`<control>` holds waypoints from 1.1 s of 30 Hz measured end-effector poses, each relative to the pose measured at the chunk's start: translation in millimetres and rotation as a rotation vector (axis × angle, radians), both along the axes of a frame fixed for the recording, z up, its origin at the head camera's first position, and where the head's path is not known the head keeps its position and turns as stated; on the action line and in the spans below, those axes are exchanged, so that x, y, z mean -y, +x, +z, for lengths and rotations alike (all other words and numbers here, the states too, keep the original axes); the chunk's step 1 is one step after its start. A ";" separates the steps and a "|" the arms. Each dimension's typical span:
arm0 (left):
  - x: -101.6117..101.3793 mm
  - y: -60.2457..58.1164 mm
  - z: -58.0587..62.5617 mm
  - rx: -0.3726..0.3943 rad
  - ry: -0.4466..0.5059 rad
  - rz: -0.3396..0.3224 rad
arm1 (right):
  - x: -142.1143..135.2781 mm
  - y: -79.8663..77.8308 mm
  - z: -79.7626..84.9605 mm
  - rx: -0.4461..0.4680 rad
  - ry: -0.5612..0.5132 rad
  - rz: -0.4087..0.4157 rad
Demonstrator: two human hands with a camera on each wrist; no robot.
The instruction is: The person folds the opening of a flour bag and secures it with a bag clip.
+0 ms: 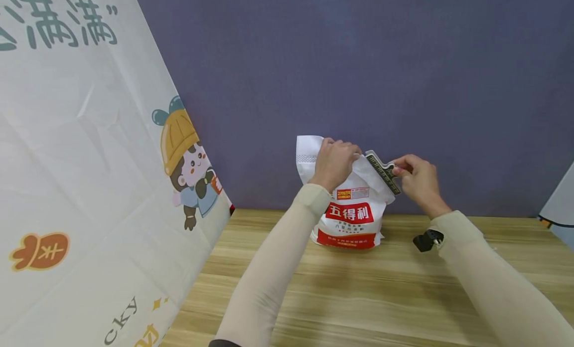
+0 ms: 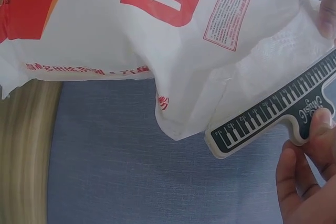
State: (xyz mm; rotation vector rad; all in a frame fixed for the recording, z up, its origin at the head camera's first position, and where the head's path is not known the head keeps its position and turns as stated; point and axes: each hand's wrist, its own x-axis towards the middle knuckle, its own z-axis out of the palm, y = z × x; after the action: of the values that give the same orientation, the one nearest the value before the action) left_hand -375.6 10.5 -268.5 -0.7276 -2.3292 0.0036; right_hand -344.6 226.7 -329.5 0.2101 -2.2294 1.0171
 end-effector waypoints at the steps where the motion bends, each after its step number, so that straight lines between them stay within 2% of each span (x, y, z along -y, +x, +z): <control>1: -0.1 0.2 0.1 0.001 0.001 0.001 | 0.1 -0.7 -0.3 0.002 0.001 0.004; 14: -0.4 -1.8 -1.2 -0.008 0.002 -0.003 | 5.4 -5.9 -7.0 0.032 0.008 0.009; 24: 0.0 -1.9 -0.3 -0.009 -0.004 0.009 | 9.1 -7.3 -8.2 0.091 0.009 0.043; 33: -1.3 -1.6 -0.3 0.006 -0.009 0.020 | 10.8 -9.3 -10.4 0.094 0.019 0.050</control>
State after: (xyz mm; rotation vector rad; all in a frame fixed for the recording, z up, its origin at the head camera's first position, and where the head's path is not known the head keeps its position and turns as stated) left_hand -377.2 11.8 -268.8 -0.7096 -2.3433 0.0207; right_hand -353.9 215.9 -339.9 0.2319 -2.3295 1.0518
